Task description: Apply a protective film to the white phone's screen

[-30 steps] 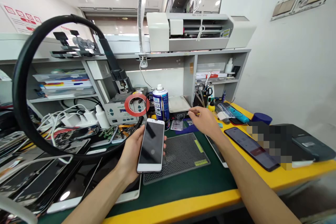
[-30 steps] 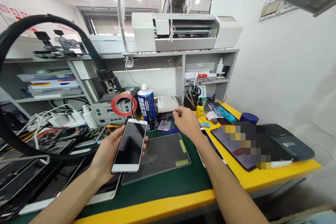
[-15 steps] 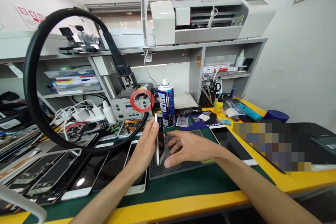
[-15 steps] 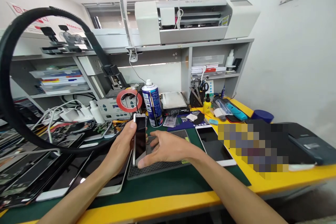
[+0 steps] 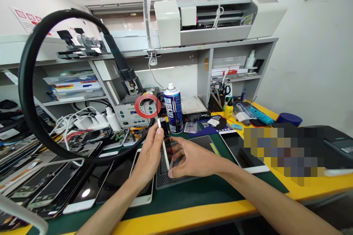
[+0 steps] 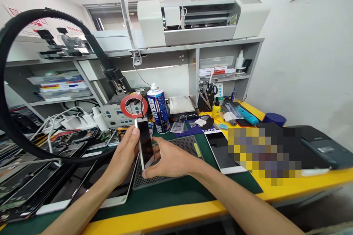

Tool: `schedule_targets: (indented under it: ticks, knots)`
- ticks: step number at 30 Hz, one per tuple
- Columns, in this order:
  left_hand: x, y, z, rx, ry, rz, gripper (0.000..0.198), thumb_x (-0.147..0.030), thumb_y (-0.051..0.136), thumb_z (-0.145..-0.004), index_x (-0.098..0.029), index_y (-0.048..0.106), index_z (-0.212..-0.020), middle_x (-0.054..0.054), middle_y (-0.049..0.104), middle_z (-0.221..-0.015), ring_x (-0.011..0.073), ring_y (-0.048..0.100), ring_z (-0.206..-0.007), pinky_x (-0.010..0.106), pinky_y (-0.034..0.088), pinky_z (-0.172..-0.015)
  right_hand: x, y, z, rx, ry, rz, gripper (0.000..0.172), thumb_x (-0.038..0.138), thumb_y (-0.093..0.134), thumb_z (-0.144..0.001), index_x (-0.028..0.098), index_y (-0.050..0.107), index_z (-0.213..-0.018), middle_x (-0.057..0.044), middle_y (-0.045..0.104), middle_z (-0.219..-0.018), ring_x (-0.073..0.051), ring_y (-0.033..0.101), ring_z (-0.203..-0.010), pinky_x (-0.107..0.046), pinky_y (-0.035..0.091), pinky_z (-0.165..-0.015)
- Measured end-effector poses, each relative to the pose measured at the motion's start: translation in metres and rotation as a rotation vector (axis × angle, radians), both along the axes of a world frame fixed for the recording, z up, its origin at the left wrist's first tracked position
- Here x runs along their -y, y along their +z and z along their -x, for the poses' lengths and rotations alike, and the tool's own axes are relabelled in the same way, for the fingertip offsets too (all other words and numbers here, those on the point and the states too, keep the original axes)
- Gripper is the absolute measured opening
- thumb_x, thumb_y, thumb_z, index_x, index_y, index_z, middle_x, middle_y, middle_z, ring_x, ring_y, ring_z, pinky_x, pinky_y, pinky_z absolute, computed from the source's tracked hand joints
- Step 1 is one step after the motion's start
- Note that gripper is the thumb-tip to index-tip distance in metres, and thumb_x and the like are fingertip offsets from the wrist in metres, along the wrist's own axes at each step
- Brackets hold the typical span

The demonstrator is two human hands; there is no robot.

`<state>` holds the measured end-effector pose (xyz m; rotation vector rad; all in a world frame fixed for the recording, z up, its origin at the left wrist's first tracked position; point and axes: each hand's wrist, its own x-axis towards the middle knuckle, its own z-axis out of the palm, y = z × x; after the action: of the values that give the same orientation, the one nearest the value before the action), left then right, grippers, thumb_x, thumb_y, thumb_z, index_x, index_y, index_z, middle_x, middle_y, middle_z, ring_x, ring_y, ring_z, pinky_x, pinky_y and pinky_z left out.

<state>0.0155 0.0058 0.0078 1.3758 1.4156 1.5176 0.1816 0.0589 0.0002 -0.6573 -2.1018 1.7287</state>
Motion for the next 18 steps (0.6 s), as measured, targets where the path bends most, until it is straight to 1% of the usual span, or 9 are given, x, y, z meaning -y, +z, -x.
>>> schedule_targets:
  ticks: [4,7,9,11,14,16,18]
  knots:
    - [0.000,-0.001,0.000,0.011,-0.030,0.020,0.058,-0.064,0.052,-0.090,-0.026,0.053,-0.134,0.006,0.067,-0.118,0.0300,0.053,-0.124,0.040,0.044,-0.101,0.001,0.002,0.000,0.015,0.012,-0.020,0.104,0.028,0.085,-0.068,0.019,0.023,-0.152,-0.010,0.060,-0.118,-0.021,0.061,-0.103,-0.028,0.054,-0.074]
    - [-0.001,0.000,0.002,0.026,-0.083,0.017,0.053,-0.058,0.050,-0.094,-0.029,0.049,-0.138,0.005,0.064,-0.126,0.0281,0.051,-0.126,0.039,0.041,-0.105,0.002,0.004,-0.001,0.017,0.016,-0.040,0.097,0.027,0.084,-0.068,0.020,0.029,-0.148,-0.010,0.059,-0.117,-0.021,0.061,-0.100,-0.027,0.054,-0.070]
    - [-0.001,0.003,0.006,0.017,-0.173,0.037,0.055,-0.053,0.053,-0.094,-0.030,0.044,-0.143,0.005,0.061,-0.130,0.0270,0.053,-0.124,0.039,0.040,-0.105,0.002,0.006,-0.002,0.001,0.014,-0.063,0.090,0.026,0.084,-0.068,0.021,0.036,-0.144,-0.008,0.059,-0.115,-0.020,0.061,-0.097,-0.026,0.053,-0.067]
    - [0.000,0.008,0.013,-0.006,-0.292,0.074,0.063,-0.047,0.062,-0.091,-0.031,0.038,-0.148,0.007,0.059,-0.132,0.0271,0.053,-0.122,0.038,0.042,-0.103,0.002,0.009,-0.003,-0.026,0.015,-0.083,0.083,0.026,0.083,-0.069,0.022,0.042,-0.140,-0.006,0.060,-0.110,-0.020,0.062,-0.093,-0.027,0.053,-0.067]
    - [0.000,0.016,0.025,-0.021,-0.447,0.133,0.076,-0.038,0.071,-0.086,-0.034,0.032,-0.151,0.008,0.055,-0.134,0.0282,0.053,-0.121,0.039,0.045,-0.100,0.003,0.014,-0.005,-0.051,0.052,-0.077,0.074,0.025,0.081,-0.071,0.023,0.046,-0.136,-0.005,0.062,-0.108,-0.019,0.062,-0.093,-0.028,0.053,-0.071]
    - [0.001,0.018,0.030,-0.010,-0.505,0.166,0.082,-0.035,0.073,-0.085,-0.038,0.027,-0.152,0.008,0.053,-0.135,0.0277,0.055,-0.117,0.041,0.047,-0.098,0.002,0.017,-0.007,-0.055,0.073,-0.073,0.071,0.025,0.080,-0.072,0.023,0.048,-0.135,-0.005,0.062,-0.110,-0.019,0.061,-0.094,-0.028,0.053,-0.073]
    - [0.000,0.019,0.033,0.001,-0.528,0.185,0.084,-0.033,0.073,-0.085,-0.039,0.024,-0.153,0.007,0.051,-0.134,0.0256,0.057,-0.112,0.042,0.048,-0.097,0.002,0.019,-0.008,-0.060,0.069,-0.086,0.070,0.025,0.081,-0.072,0.022,0.049,-0.134,-0.006,0.062,-0.112,-0.019,0.061,-0.093,-0.028,0.053,-0.073]
